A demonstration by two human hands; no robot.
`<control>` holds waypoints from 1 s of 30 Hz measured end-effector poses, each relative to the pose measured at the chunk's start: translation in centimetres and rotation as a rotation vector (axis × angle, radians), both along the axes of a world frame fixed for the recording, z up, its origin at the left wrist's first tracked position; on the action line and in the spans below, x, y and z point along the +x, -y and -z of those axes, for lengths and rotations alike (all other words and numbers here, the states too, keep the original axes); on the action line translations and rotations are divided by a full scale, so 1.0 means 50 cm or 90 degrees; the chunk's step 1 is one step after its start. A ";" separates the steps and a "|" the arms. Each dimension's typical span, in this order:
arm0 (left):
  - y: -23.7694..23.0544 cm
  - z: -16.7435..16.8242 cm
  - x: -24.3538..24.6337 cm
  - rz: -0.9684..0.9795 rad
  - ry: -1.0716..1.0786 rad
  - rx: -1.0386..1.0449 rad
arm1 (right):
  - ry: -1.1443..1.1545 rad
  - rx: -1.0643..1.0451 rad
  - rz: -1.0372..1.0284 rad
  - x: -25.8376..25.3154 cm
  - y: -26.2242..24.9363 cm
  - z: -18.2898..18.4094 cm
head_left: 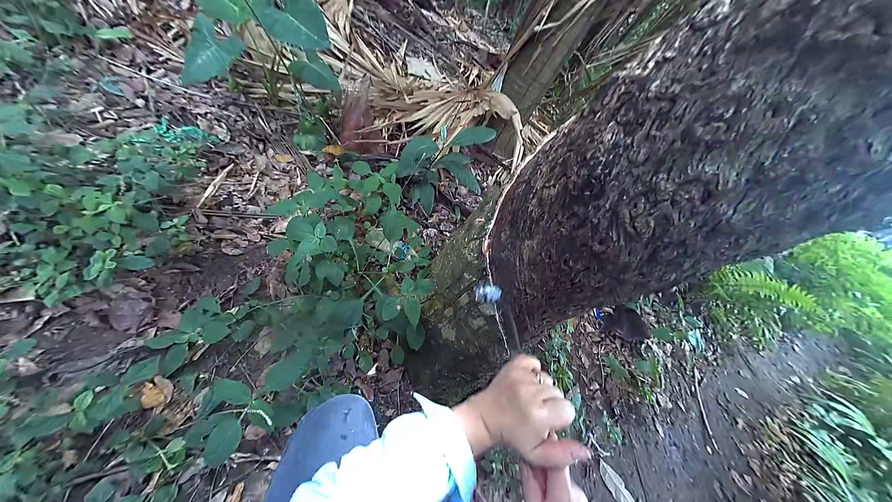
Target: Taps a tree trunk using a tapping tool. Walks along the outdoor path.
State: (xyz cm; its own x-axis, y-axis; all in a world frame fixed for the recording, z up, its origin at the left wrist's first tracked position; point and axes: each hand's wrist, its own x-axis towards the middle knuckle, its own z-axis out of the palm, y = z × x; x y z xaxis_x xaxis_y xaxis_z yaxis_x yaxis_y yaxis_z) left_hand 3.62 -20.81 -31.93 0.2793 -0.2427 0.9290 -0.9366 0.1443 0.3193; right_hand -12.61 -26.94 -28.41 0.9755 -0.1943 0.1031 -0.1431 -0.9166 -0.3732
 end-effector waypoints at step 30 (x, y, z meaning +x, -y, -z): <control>0.108 0.017 0.173 -0.199 0.161 -0.092 | 0.115 -0.110 -0.116 0.206 0.146 0.041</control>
State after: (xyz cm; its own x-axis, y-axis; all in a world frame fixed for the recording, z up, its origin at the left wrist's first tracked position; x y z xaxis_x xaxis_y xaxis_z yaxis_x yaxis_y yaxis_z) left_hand 12.25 -26.18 -32.77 0.0784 -0.0451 0.9959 -0.9885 -0.1328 0.0718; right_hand -2.32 -34.24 -30.47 0.9553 0.0175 0.2951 0.0838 -0.9734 -0.2133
